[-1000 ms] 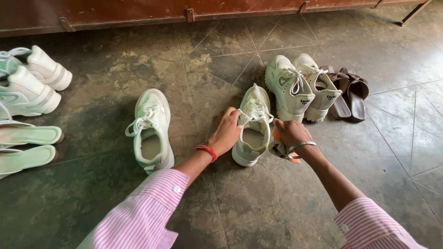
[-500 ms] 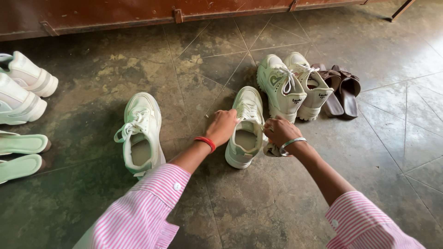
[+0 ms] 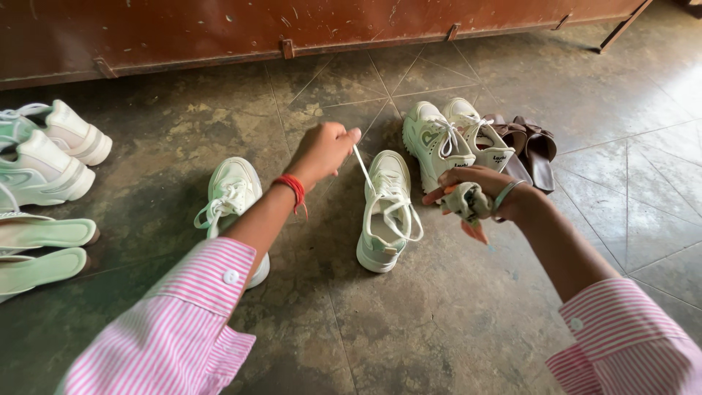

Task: The person cleans a pair of light green sneakers on a tiled floor using a small cloth. They wipe the uppers, sides, and soles, then tie the laces and place the shoes back with other footwear.

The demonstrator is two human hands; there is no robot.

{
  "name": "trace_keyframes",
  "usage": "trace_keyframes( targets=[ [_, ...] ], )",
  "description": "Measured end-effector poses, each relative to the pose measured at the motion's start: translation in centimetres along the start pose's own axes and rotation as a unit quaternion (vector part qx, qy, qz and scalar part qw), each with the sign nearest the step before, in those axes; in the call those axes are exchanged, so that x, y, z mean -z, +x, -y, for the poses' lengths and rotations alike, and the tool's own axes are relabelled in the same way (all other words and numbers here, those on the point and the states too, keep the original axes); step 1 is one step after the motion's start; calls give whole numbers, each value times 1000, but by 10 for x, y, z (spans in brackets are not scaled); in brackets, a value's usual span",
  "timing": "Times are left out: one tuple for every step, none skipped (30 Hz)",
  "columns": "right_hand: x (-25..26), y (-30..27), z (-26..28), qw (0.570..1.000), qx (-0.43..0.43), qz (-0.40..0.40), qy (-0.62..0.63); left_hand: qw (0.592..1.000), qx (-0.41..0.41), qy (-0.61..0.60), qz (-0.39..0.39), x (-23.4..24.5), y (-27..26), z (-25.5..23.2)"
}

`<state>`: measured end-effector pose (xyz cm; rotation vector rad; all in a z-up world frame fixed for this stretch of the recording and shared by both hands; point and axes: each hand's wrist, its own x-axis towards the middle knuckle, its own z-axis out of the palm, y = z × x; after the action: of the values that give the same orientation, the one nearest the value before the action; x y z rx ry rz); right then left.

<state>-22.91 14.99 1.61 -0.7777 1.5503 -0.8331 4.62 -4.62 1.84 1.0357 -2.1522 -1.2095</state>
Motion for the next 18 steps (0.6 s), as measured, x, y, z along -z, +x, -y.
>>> trace_keyframes(
  targets=[
    [3,-2,2,1000,5,-10,-2,1000,0,-5,-2,6,-1,-6],
    [4,-2,0,1000,10,-20,-3,1000,1,-11,-3,11,-3,-11],
    [6,1,-5,999,15,-31,-4,1000,-23,12,-14,14,-6,-16],
    [6,7,-12,995,-4,-75,-66,998,-46,34,-24,16,-8,-20],
    [4,17,-22,984,-22,-118,-128,995,-69,56,-35,17,-11,-24],
    [3,25,-34,968,-42,-159,-189,996,-62,50,-33,18,-15,-26],
    [-3,39,-47,955,31,-151,-254,997,-54,44,-31,17,-19,-29],
    [-8,50,-60,933,104,-142,-315,998,-47,38,-27,16,-23,-32],
    [-16,63,-76,953,20,-151,-263,998,-39,44,-21,15,-27,-34],
    [-27,77,-90,963,-62,-160,-208,998,-33,51,-16,15,-28,-36],
    [-30,84,-103,953,-31,-161,-255,998,-27,58,-12,16,-30,-39],
    [-40,95,-116,940,1,-159,-301,998,-30,56,-13,16,-33,-39],
    [-46,101,-126,924,33,-157,-346,998,-34,53,-15,17,-36,-39],
    [-50,103,-135,933,21,-179,-313,998,-38,52,-16,19,-39,-38],
    [-53,103,-141,939,8,-200,-278,997,-35,63,-16,23,-42,-37],
    [-56,102,-145,944,-4,-223,-244,997,-33,74,-17,27,-44,-36],
    [-58,101,-147,955,-35,-205,-210,996,-32,86,-18,32,-46,-34],
    [-59,95,-150,964,-69,-188,-175,995,-44,91,-23,35,-48,-32]
  ],
)
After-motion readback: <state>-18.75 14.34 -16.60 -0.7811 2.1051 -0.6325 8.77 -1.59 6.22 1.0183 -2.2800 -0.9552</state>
